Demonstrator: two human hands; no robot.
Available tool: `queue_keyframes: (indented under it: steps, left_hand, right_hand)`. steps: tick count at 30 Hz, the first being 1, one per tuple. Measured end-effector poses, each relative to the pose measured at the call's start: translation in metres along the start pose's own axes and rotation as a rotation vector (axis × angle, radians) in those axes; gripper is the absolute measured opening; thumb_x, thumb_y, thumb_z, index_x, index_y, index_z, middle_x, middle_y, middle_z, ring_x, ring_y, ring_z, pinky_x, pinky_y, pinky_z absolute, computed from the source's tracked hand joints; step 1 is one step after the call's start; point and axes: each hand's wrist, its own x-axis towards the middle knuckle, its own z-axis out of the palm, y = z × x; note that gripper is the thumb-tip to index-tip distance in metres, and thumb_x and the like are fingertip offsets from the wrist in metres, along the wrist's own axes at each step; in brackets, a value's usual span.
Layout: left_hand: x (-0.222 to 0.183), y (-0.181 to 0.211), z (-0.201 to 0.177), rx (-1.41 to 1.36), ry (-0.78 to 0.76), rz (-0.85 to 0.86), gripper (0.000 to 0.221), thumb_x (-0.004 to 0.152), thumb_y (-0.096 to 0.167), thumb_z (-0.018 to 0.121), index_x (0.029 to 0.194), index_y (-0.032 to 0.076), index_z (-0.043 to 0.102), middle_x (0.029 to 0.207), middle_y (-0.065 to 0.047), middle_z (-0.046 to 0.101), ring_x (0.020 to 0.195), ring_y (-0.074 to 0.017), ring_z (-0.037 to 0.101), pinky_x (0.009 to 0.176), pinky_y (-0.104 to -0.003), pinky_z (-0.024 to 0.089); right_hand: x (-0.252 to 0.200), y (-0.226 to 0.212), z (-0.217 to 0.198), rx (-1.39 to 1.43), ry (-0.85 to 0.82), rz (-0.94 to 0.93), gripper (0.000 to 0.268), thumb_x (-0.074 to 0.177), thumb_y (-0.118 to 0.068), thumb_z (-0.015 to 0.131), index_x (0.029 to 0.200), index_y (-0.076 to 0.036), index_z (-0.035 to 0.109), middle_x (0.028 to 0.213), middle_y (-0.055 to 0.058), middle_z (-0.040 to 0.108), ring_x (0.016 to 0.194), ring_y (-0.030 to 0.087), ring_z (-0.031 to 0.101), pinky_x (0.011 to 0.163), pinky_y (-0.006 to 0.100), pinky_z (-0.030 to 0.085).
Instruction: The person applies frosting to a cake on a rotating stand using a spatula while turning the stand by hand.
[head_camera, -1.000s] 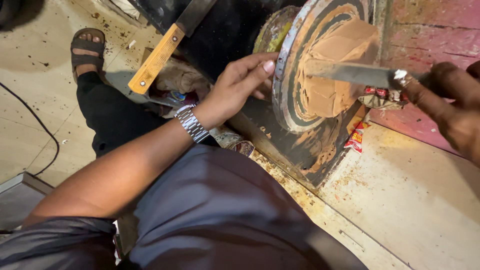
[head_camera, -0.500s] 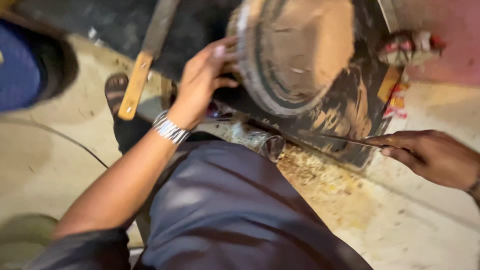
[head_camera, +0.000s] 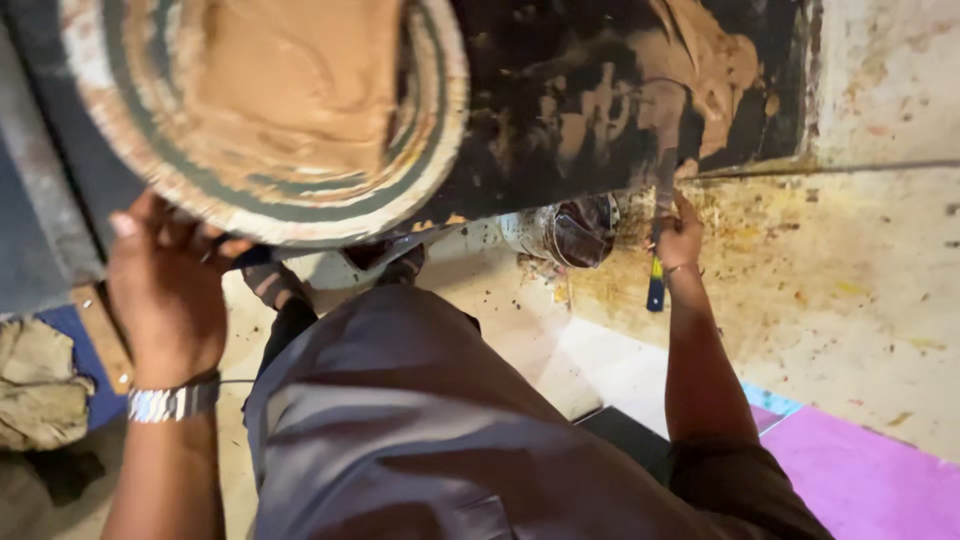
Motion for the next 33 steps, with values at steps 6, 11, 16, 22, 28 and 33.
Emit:
queue_keyframes:
  steps: [6,11,16,22,28,33]
  left_hand:
    - [-0.004,-0.003,0.0,0.074,0.099,-0.003,0.069,0.103,0.063,0.061,0.145,0.008,0.057,0.099,0.005,0.051,0.096,-0.0116,0.053,0.094,-0.038,0.053]
    - [-0.011,-0.009,0.01,0.072,0.077,0.064,0.056,0.109,0.059,0.058,0.131,0.008,0.055,0.09,0.006,0.045,0.09,-0.0112,0.049,0.089,-0.039,0.051]
    - [-0.01,-0.019,0.027,0.039,0.097,0.043,0.063,0.105,0.053,0.055,0.144,0.004,0.052,0.122,-0.007,0.069,0.105,-0.0186,0.068,0.086,-0.034,0.057]
    - [0.0,-0.044,0.031,-0.122,0.04,0.044,0.049,0.106,0.038,0.053,0.139,0.003,0.055,0.118,-0.006,0.071,0.099,-0.0153,0.07,0.08,-0.03,0.058]
    - [-0.002,-0.067,0.037,-0.12,-0.058,0.053,0.043,0.108,0.035,0.054,0.133,0.001,0.058,0.11,-0.003,0.068,0.099,-0.0133,0.07,0.079,-0.027,0.057]
    - [-0.005,-0.068,0.041,-0.099,-0.177,0.083,0.042,0.107,0.035,0.053,0.131,0.001,0.058,0.113,0.0,0.068,0.1,-0.0093,0.068,0.079,-0.026,0.054]
  right_hand:
    - [0.046,-0.011,0.008,0.036,0.045,-0.08,0.037,0.115,-0.011,0.063,0.152,-0.008,0.064,0.081,0.004,0.058,0.061,0.012,0.051,0.05,0.031,0.038]
    - [0.025,-0.09,0.033,0.184,-0.317,-0.231,0.046,0.111,-0.007,0.062,0.156,-0.007,0.054,0.119,0.004,0.063,0.096,0.013,0.06,0.077,0.03,0.05]
    - [-0.024,-0.215,0.03,-0.681,-0.359,-1.328,0.028,0.109,-0.008,0.063,0.135,-0.018,0.056,0.134,0.021,0.067,0.121,0.033,0.068,0.104,0.038,0.054]
    - [-0.123,-0.417,0.048,-0.823,-0.585,-1.095,0.043,0.105,-0.003,0.064,0.146,-0.012,0.061,0.119,0.011,0.071,0.098,0.019,0.071,0.084,0.028,0.056]
    - [-0.195,-0.53,0.114,-1.632,-0.431,-1.775,0.063,0.077,0.004,0.071,0.136,-0.016,0.069,0.114,0.018,0.068,0.087,0.027,0.064,0.071,0.035,0.055]
    - [-0.211,-0.562,0.166,-1.906,-0.475,-1.949,0.062,0.083,0.001,0.07,0.143,-0.01,0.068,0.124,0.016,0.066,0.1,0.021,0.061,0.087,0.029,0.053]
